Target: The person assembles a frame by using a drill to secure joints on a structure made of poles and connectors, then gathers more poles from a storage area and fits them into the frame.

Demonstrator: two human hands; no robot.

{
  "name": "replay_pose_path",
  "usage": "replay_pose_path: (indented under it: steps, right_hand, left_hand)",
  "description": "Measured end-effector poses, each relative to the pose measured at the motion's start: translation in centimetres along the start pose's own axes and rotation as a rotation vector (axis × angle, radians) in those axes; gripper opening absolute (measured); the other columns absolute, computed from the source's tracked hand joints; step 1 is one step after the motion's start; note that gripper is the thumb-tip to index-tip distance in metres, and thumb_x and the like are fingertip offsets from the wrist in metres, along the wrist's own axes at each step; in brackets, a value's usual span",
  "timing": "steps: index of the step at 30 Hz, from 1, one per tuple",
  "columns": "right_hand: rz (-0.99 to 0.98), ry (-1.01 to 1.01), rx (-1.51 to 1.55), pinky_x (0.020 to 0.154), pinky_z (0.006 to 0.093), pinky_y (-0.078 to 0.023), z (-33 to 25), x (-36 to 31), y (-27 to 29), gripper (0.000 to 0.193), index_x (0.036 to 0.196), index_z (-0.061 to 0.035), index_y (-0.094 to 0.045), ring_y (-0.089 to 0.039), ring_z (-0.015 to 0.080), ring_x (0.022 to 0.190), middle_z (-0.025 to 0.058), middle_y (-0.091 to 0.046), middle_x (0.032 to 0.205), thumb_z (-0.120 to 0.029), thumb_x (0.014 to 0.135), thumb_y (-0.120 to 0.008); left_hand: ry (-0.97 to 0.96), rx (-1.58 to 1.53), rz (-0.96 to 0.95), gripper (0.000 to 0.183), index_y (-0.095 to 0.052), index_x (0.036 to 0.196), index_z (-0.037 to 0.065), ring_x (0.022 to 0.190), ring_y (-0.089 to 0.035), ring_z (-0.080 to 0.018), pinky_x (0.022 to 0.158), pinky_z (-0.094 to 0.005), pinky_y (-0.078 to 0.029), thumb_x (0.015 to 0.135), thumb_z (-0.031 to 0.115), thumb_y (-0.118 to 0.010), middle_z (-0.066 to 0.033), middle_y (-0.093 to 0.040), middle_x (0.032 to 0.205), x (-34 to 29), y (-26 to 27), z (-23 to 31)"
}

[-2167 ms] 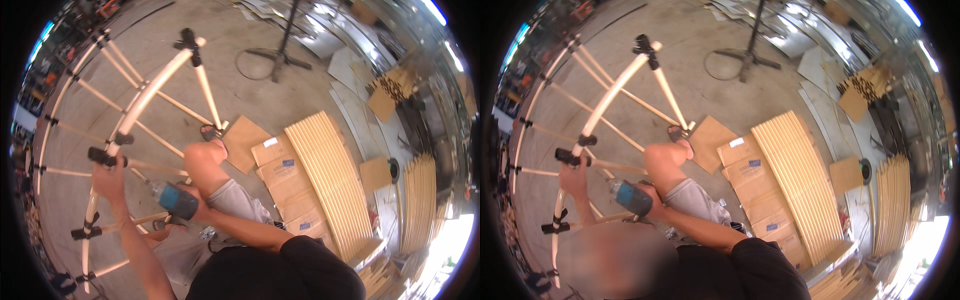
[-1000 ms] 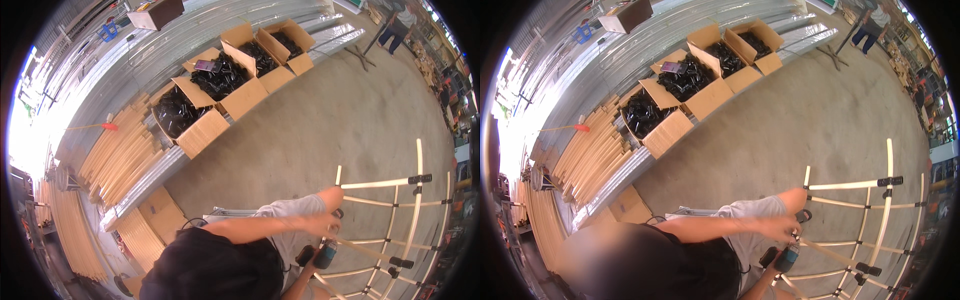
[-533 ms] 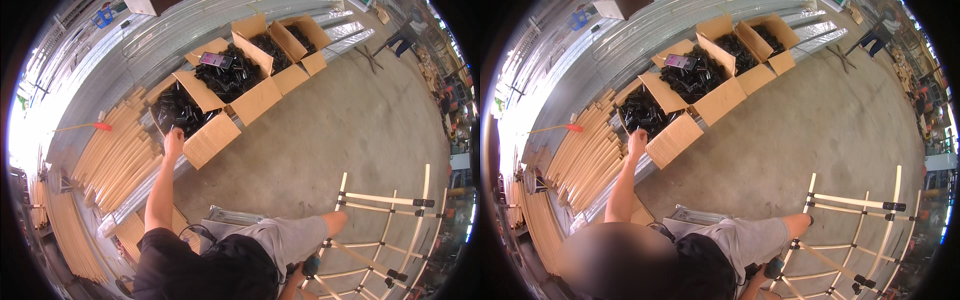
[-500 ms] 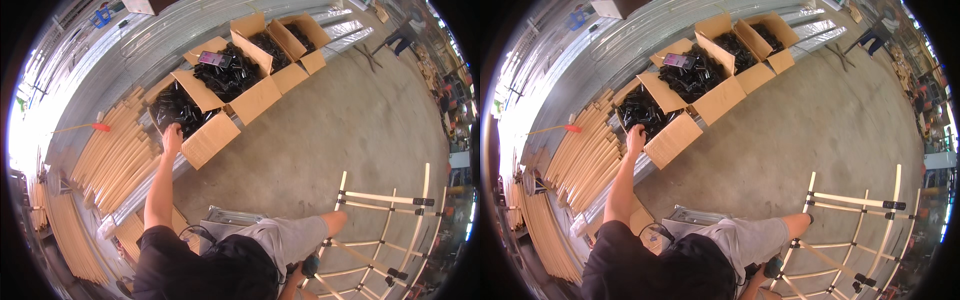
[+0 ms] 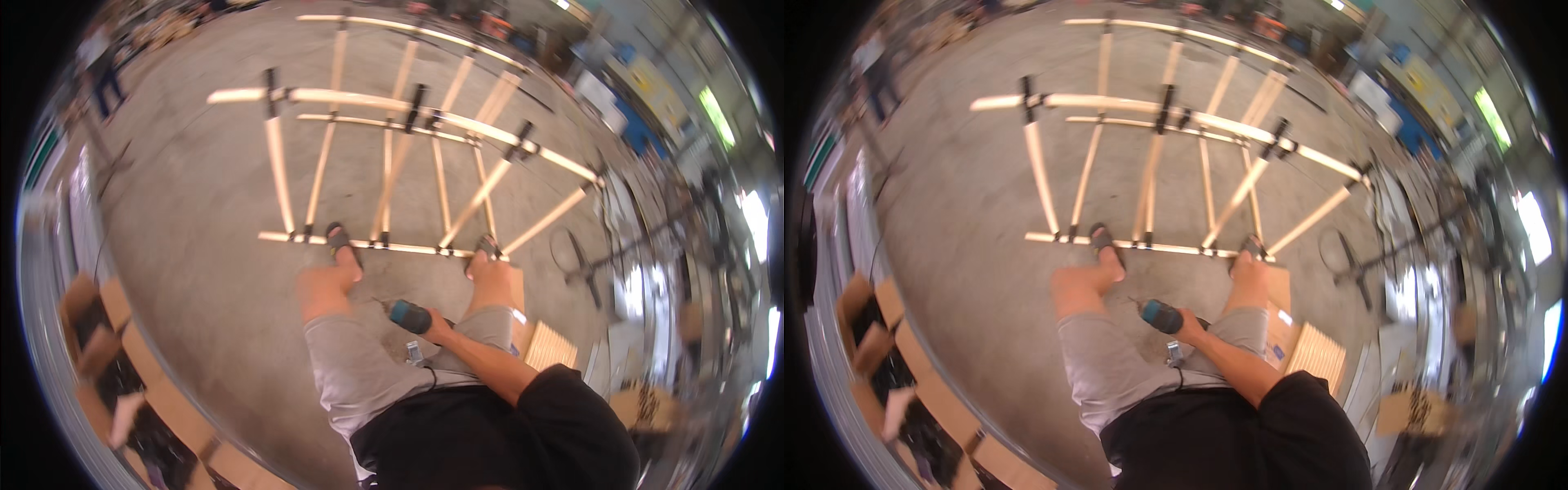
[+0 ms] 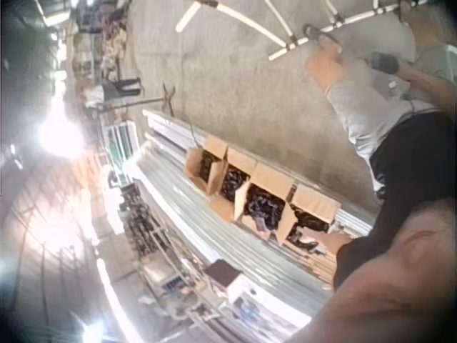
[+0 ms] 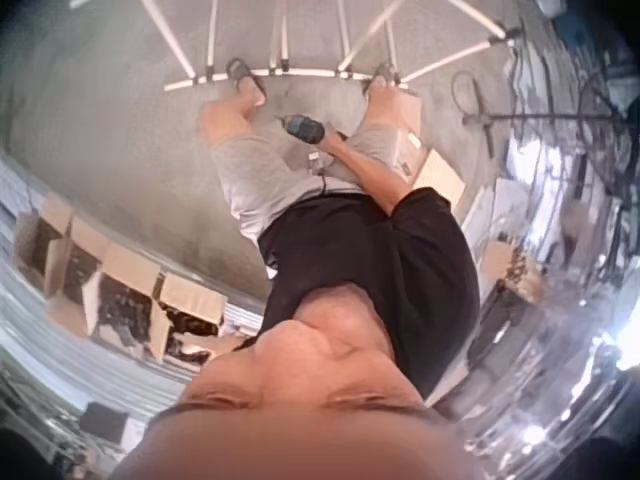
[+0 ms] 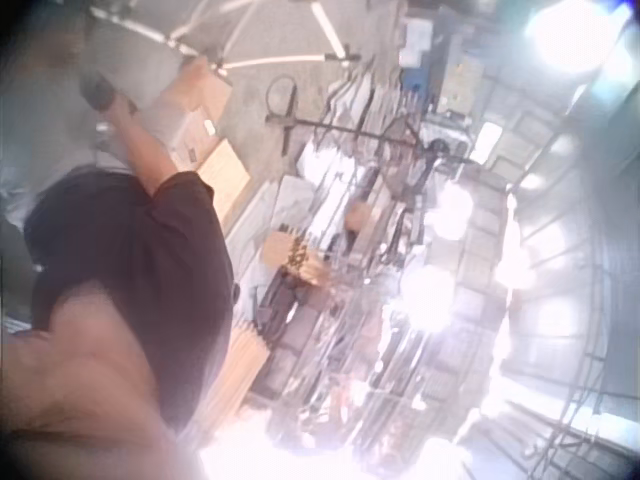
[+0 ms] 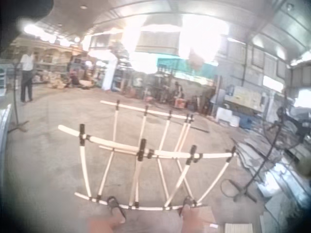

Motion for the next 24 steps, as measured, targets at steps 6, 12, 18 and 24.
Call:
replay_pose_path:
  steps: [6,12,18,24]
  right_hand:
    - [0.228,0.013,0.364,0.07,0.0335,-0.051,0.4,-2.8,0.5,0.026,0.093,-0.0013,-0.066,-0.065,0.0176,0.075,0.0141,-0.07,0.082,-0.01,0.071,-0.076]
    - [0.538,-0.139,0.436,0.07,0.0352,-0.052,1.8,-2.4,2.6,0.028,0.092,-0.0001,-0.066,-0.065,0.0186,0.074,0.0144,-0.07,0.081,-0.015,0.071,-0.079]
    - [0.732,-0.265,0.585,0.069,0.0364,-0.052,5.1,-1.0,6.5,0.027,0.09,-0.002,-0.067,-0.069,0.0286,0.077,0.0152,-0.071,0.082,-0.015,0.07,-0.079]
    - [0.837,-0.147,0.577,0.07,0.036,-0.052,5.7,0.6,11.8,0.023,0.091,-0.0023,-0.068,-0.069,0.0268,0.077,0.0141,-0.071,0.083,-0.012,0.072,-0.077]
  left_hand:
    - [-0.373,-0.512,-0.082,0.046,-0.055,0.121,-0.001,0.092,-0.061,-0.0233,0.078,-0.0322,-0.047,0.082,0.017,-0.072,-0.0122,-0.062,0.102,-3.7,7.4,25.3]
    - [-0.662,-0.946,-0.539,0.044,-0.055,0.122,-0.001,0.085,-0.063,-0.0195,0.072,-0.0285,-0.048,0.084,0.014,-0.071,-0.0099,-0.063,0.097,-14.0,10.7,48.1]
    - [-0.618,-1.115,-1.484,0.041,-0.055,0.123,-0.002,0.077,-0.065,-0.0157,0.065,-0.0247,-0.05,0.087,0.01,-0.07,-0.0075,-0.064,0.092,-31.4,3.8,66.7]
    - [-0.64,-1.237,-1.581,0.023,-0.058,0.1,-0.004,0.059,-0.063,-0.0137,0.053,-0.0279,-0.05,0.088,0.015,-0.067,-0.0061,-0.062,0.069,-44.7,1.3,82.4]
Point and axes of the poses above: each hand's wrist, its own x-axis towards the middle knuckle, its own y-axis out of the back of the hand, z = x × y, the point moved 8 cm from there along x, towards the middle knuckle
